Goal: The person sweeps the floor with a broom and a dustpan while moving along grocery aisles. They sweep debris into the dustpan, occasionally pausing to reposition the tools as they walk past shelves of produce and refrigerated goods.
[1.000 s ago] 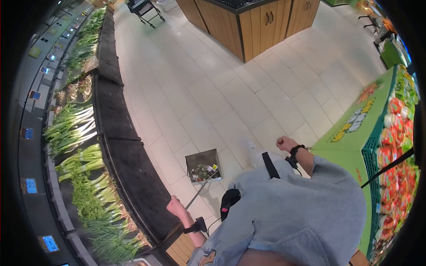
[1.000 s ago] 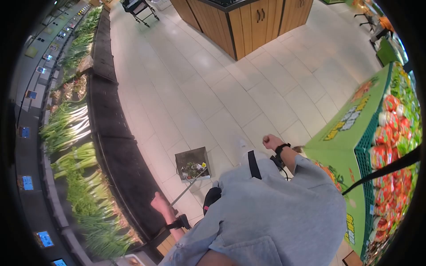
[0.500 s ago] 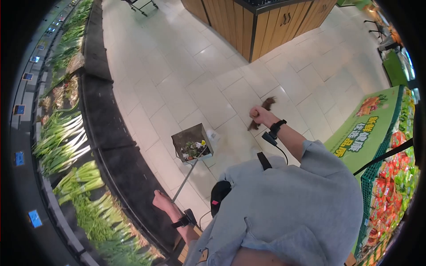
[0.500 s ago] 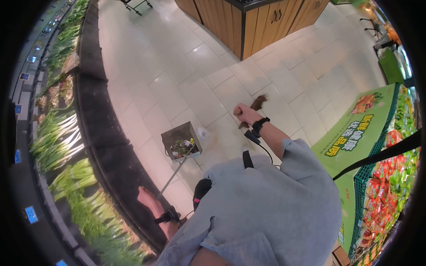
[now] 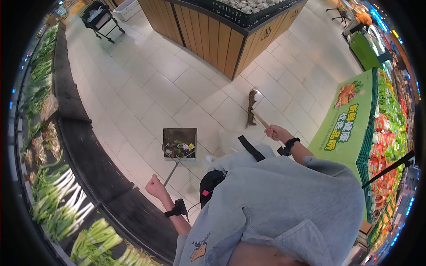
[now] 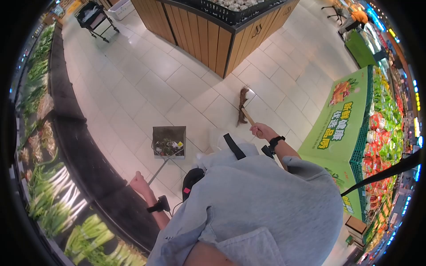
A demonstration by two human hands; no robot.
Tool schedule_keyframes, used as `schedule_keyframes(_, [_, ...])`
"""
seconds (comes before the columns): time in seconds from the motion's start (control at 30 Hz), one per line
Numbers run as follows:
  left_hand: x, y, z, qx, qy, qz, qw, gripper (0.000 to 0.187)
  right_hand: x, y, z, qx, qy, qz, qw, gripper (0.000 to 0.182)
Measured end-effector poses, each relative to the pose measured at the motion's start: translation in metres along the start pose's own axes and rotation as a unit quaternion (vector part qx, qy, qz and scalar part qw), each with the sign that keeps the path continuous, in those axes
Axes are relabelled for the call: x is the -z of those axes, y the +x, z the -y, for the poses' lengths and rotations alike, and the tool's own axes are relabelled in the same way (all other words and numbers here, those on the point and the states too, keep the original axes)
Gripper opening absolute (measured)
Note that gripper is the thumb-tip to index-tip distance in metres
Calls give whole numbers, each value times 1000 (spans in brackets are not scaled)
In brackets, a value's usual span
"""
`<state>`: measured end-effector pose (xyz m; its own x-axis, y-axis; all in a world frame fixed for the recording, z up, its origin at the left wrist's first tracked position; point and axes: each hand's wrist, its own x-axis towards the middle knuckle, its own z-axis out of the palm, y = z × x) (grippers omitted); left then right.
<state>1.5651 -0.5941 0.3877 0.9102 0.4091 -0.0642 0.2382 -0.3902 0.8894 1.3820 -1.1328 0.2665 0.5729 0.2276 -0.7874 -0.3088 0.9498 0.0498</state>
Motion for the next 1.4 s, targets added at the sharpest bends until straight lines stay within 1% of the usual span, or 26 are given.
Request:
schedule_keyframes(0.03, [-8,16,-5,-1,5,4,1000,41,-8,11,5,-1,6,-1,1000,9])
schedule_keyframes(0.1, [-24,48,-16,-2,12,5,1000,41,-27,39,17,84,-246,-63,964,11])
schedule_keyframes(0.13, [-29,64,-19,-2,22,3,1000,41,-36,53,21,76,-241,-62,966,11])
schedule_keyframes(0.17, [-33,82,-22,18,16,-6,1000,40,-43,65,25,80,-316,-108,939,12])
schedule_keyframes(0.23, [-39,113,-32,34,24,-11,999,40,-62,77,28,87,-452,-197,866,14])
schedule_keyframes(0.3, [-45,137,-48,120,-35,-62,990,38,-91,75,43,93,-579,-280,760,16])
schedule_keyframes(0.37, [-45,145,-73,129,-44,-58,989,35,-132,75,44,105,-593,-281,748,15])
schedule_keyframes(0.43, [-47,160,-94,117,-54,-88,988,34,-161,97,62,115,-630,-308,703,16])
schedule_keyframes(0.47, [-48,168,-98,96,4,-93,991,34,-165,118,76,114,-629,-305,706,16])
schedule_keyframes(0.53, [-56,194,-102,131,-7,-97,987,34,-162,177,102,178,-722,-261,615,16])
schedule_keyframes(0.57, [-58,203,-105,168,-21,-101,980,34,-162,207,115,171,-722,-257,619,16])
schedule_keyframes(0.6, [-67,208,-116,114,41,-84,989,35,-165,237,125,155,-728,-268,611,16])
schedule_keyframes(0.67, [-80,219,-127,128,52,-66,988,32,-152,276,117,131,-729,-275,613,16])
schedule_keyframes(0.73, [-91,229,-139,120,110,-23,986,32,-159,275,106,97,-880,-201,419,15])
schedule_keyframes(0.77, [-100,236,-141,117,109,-15,987,32,-161,266,109,98,-877,-208,422,15])
schedule_keyframes(0.83, [-109,250,-141,111,30,-30,993,36,-235,189,93,43,-816,-264,512,13])
schedule_keyframes(0.87, [-112,252,-140,117,29,-22,992,36,-216,180,100,50,-820,-251,512,13])
schedule_keyframes(0.9, [-118,261,-139,116,35,-19,992,36,-241,145,106,73,-823,-249,506,10])
schedule_keyframes(0.97, [-129,276,-139,119,42,-3,992,36,-165,133,139,346,-746,55,566,10])
schedule_keyframes(1.0, [-131,281,-140,138,28,2,990,36,-172,120,132,341,-745,43,572,10])
schedule_keyframes(1.03, [-133,287,-139,156,13,5,988,36,-199,104,125,168,-746,-130,631,11])
schedule_keyframes(1.07, [-133,297,-133,181,-4,16,983,35,-217,96,116,-14,-700,-292,651,14])
schedule_keyframes(1.1, [-131,302,-130,182,-1,21,983,35,-213,94,103,-17,-696,-295,654,14])
schedule_keyframes(1.17, [-124,313,-126,211,-32,21,977,34,-204,93,76,-8,-550,-300,779,19])
schedule_keyframes(1.23, [-114,322,-117,217,-38,22,975,33,-197,96,48,22,-440,-293,849,21])
schedule_keyframes(1.4, [-85,332,-111,219,-68,24,973,31,-166,119,12,55,-248,-275,927,13])
